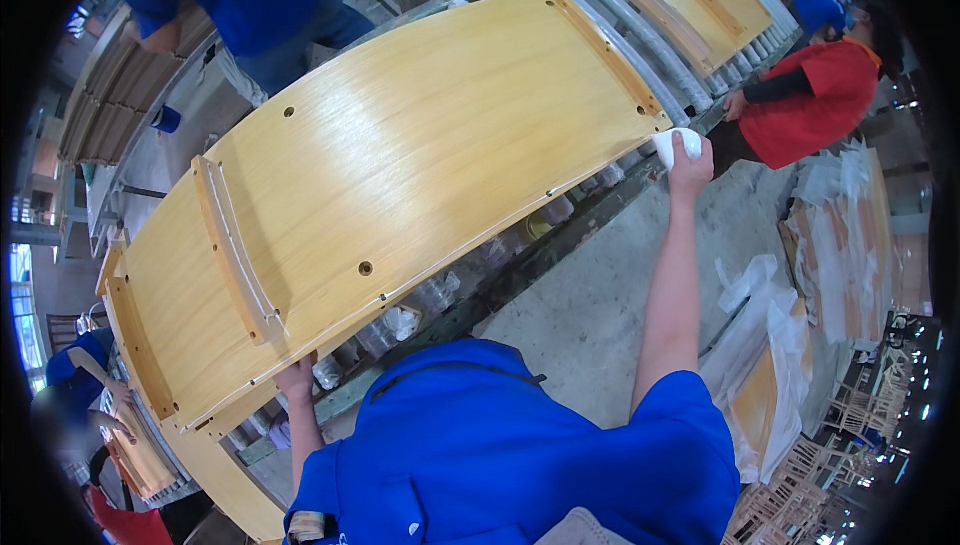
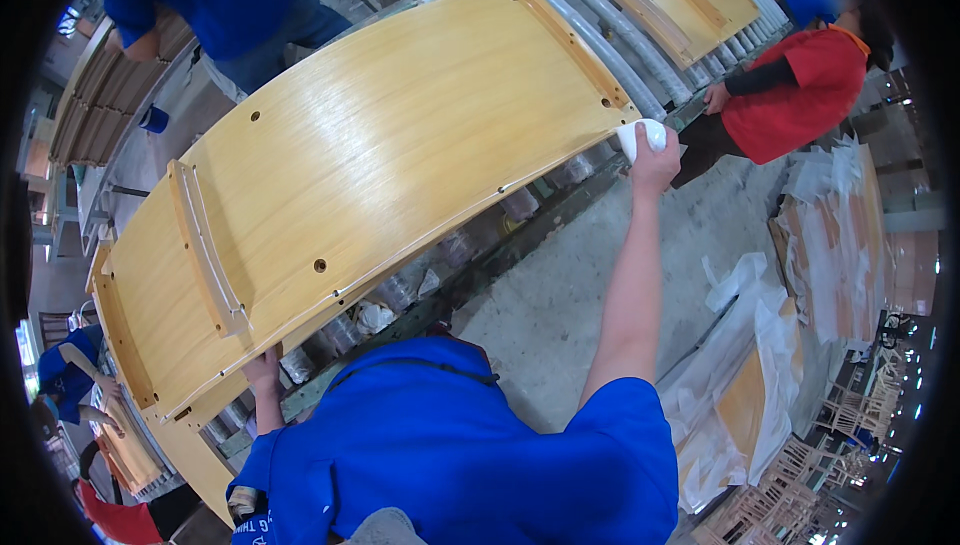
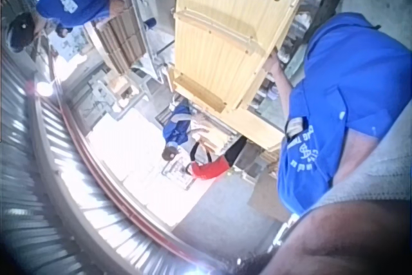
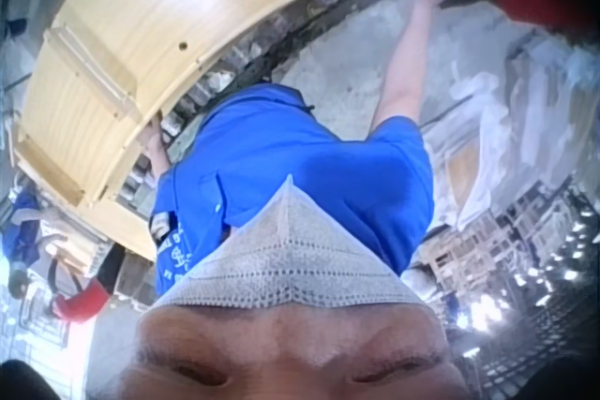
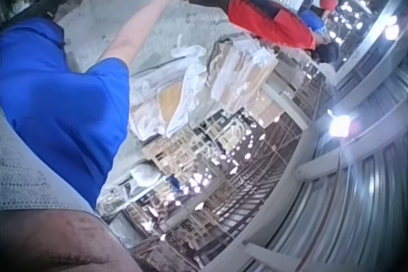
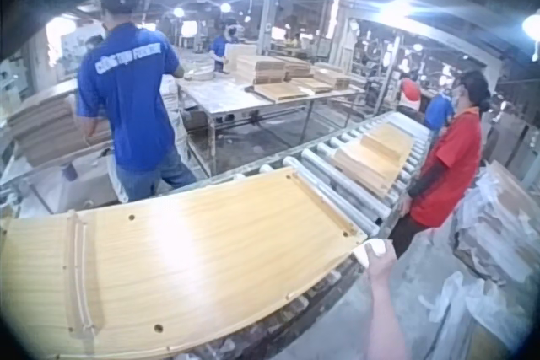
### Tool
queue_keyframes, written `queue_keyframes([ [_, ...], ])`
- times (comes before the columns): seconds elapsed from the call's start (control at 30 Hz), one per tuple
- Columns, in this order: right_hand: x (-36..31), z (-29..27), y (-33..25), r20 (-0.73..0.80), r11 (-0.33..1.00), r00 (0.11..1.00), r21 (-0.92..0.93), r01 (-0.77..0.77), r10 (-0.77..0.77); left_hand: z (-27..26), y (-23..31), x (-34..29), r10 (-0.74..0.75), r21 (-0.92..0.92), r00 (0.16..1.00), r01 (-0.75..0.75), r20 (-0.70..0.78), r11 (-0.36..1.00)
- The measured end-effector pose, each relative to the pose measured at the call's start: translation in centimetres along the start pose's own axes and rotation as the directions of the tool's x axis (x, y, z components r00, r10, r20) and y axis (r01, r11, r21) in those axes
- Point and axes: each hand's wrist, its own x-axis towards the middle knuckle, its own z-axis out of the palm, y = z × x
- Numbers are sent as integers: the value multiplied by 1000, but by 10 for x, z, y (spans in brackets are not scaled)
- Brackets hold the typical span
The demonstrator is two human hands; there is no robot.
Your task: The person applies a white substance from a bottle onto the edges of a large wooden board on a conveyor belt. They then wipe the substance with a cloth and move the board to a different area to continue the process.
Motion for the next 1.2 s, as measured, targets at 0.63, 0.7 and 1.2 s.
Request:
queue_keyframes([
  [0.63,30,11,22,73,997,994,-4,-78,78,-5,-1,-1,-36,45,999,38,-37,998],
  [0.7,32,16,24,62,992,990,22,-126,124,-8,-1,-3,-39,67,998,42,-45,997],
  [1.2,12,18,64,696,-380,603,718,-583,390,-16,5,-7,-20,-75,991,30,131,997],
])
